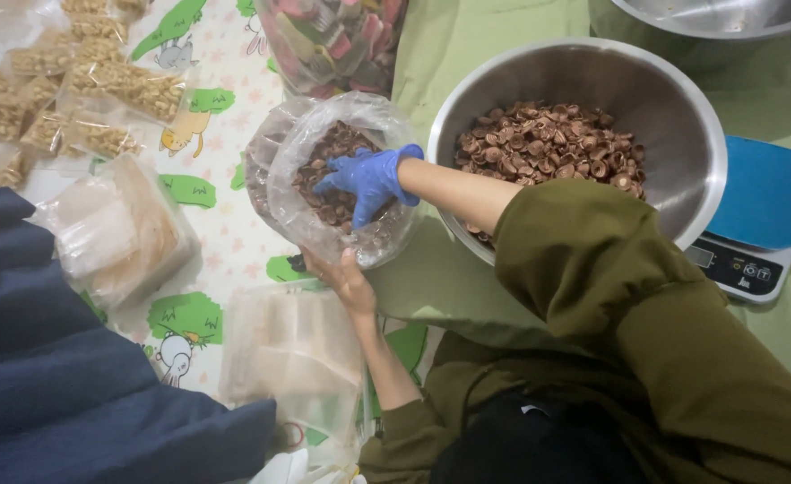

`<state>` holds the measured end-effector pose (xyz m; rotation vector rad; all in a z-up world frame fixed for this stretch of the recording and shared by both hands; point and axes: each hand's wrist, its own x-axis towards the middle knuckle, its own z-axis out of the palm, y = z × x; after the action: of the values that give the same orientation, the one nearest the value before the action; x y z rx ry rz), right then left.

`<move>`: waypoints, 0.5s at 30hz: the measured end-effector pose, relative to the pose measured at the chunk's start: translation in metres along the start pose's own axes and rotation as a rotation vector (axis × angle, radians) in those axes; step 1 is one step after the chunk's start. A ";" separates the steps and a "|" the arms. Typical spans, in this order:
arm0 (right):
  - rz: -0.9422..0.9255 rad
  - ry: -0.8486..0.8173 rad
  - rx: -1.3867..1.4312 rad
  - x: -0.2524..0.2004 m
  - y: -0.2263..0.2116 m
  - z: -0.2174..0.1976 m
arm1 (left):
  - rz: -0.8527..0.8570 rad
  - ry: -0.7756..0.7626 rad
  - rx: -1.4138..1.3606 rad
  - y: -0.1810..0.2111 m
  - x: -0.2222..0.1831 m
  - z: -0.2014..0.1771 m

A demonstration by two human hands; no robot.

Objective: The person transfers brown chocolate pieces from a clear plastic bag into a stainless steel bowl using gloved hands. The bowl sits on a digital scale, and the person repeatedly scoops and pours the pieces until the bag is emptied.

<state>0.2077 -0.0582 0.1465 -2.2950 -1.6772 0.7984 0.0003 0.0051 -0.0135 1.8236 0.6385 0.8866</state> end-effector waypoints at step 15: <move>0.095 0.135 0.004 0.019 0.003 0.018 | 0.034 0.012 0.011 0.010 0.000 0.000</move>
<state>0.2052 -0.0444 0.1239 -2.3830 -1.5192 0.6473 0.0006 0.0009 -0.0048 1.8452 0.6228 0.9187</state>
